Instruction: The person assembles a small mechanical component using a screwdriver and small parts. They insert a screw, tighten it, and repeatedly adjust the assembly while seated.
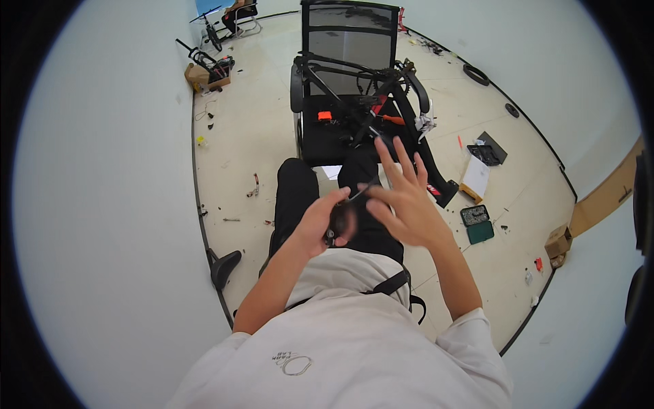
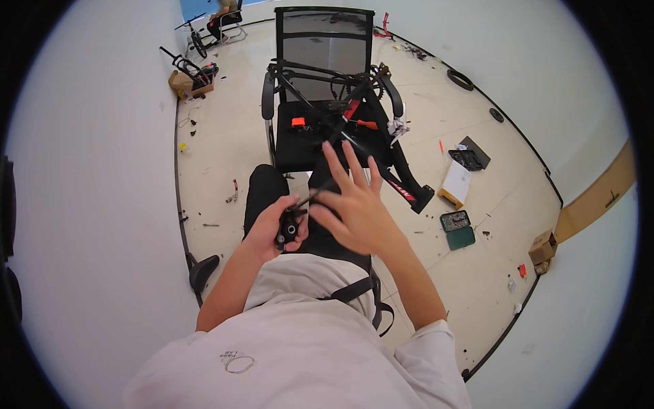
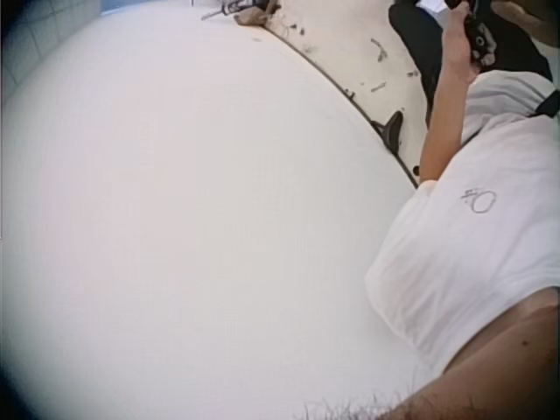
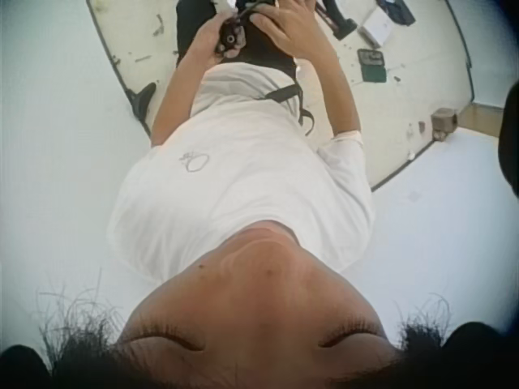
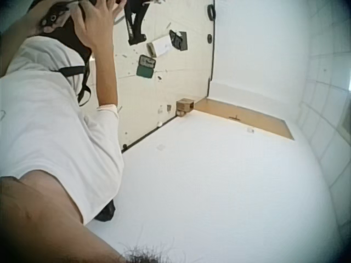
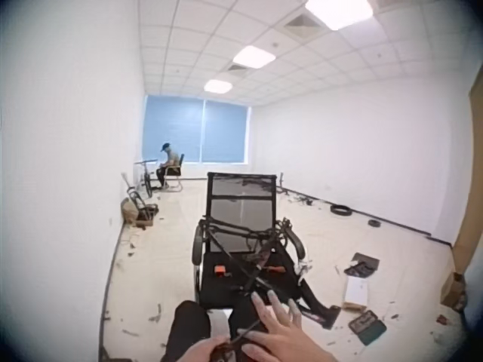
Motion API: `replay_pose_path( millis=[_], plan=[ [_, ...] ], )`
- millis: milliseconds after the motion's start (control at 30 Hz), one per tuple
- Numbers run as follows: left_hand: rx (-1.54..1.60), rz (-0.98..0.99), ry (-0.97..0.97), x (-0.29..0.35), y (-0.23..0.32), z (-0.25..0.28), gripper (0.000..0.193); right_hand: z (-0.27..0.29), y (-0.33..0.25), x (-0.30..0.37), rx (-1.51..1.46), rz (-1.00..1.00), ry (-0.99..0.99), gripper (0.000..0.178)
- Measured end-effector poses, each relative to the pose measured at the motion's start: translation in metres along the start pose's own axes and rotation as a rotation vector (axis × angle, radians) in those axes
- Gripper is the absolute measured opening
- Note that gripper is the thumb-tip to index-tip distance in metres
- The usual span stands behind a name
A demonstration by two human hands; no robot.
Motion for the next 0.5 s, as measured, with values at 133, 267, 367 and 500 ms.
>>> replay_pose_path(
  millis=[133, 267, 367, 500],
  plan=[
    [-0.052, 0.064, -0.006, 0.005, -0.015, -0.021, 0.042, 0.001, -0.013, -0.034, -0.072, 0.094, 0.044, 0.032],
    [0.001, 0.044, -0.009, 0.006, -0.013, -0.01, 0.037, -0.005, -0.063, -0.02, -0.261, 0.303, -0.148, 0.032],
    [0.022, 0.027, -0.007, -0.004, -0.006, 0.008, 0.036, -0.019, -0.069, 0.016, -0.175, 0.309, -0.24, 0.035],
    [0.022, -0.029, -0.037, 0.001, 0.004, 0.006, 0.041, -0.003, -0.019, 0.017, -0.034, 0.062, -0.096, 0.032]
  ],
)
Point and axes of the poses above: each hand's wrist, its own x-axis away from the middle knuckle, its own z-axis out of the back of the hand, y = z × x, the point moved 4 cm from there along -x, towards the middle knuckle, and after that the axes turned 3 degrees about x, right-handed, at the moved point
